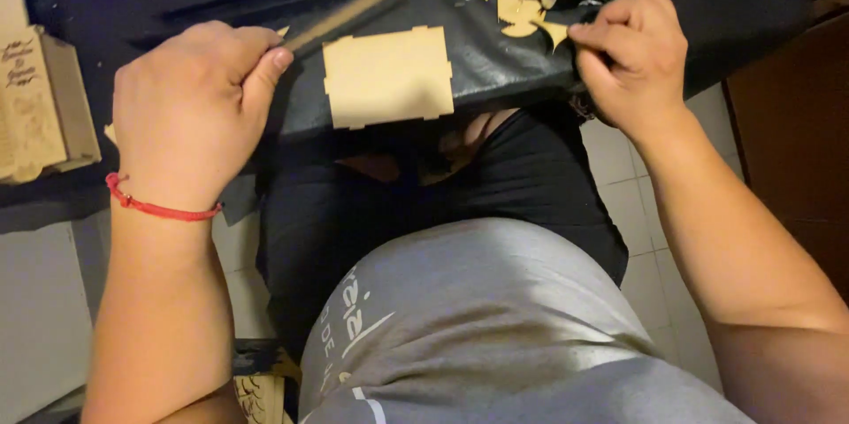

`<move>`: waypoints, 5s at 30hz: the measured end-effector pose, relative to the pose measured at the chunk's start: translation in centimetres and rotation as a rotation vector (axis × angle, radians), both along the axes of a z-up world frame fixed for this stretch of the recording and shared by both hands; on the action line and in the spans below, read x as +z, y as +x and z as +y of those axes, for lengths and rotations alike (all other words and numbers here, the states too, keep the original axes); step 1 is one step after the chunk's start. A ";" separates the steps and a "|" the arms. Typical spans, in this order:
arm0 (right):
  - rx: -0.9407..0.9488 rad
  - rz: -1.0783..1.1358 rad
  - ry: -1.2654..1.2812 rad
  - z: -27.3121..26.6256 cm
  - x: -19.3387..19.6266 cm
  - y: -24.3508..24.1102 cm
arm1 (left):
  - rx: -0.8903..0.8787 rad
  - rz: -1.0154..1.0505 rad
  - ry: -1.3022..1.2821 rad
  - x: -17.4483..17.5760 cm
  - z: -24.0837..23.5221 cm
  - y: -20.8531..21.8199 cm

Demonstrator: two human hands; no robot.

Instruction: Assembling laser-cut wooden box components by fitting them together.

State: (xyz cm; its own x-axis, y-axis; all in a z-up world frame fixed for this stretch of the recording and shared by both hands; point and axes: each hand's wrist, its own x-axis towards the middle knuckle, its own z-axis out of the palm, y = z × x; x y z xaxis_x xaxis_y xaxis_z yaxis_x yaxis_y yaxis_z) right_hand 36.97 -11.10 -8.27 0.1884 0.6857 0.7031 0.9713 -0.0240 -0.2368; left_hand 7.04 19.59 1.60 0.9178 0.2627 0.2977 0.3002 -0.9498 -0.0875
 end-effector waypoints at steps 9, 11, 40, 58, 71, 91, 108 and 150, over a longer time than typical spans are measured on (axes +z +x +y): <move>0.002 0.003 0.014 1.0 2.2 -1.8 | -0.164 0.028 -0.186 0.0 1.4 3.3; -0.014 0.029 0.028 2.3 4.3 -2.9 | -0.212 0.001 -0.245 -0.4 1.9 4.0; 0.064 -0.164 -0.410 10.7 5.1 -2.9 | -0.326 -0.088 -0.488 -5.5 4.3 5.3; 0.108 -0.218 -0.383 10.8 5.0 -2.8 | -0.245 -0.106 -0.341 -6.5 4.3 5.4; 0.097 -0.186 -0.421 11.0 5.3 -3.2 | -0.197 -0.072 -0.346 -6.8 4.1 5.8; 0.111 -0.212 -0.434 11.8 5.8 -4.0 | -0.060 0.016 -0.271 -5.7 1.9 6.0; 0.170 2.104 -0.142 7.4 0.1 -15.9 | -0.277 -0.104 -0.242 -3.9 0.5 6.9; 0.048 1.839 0.088 6.5 2.3 -20.0 | -0.315 -0.123 -0.086 -1.4 -6.1 4.3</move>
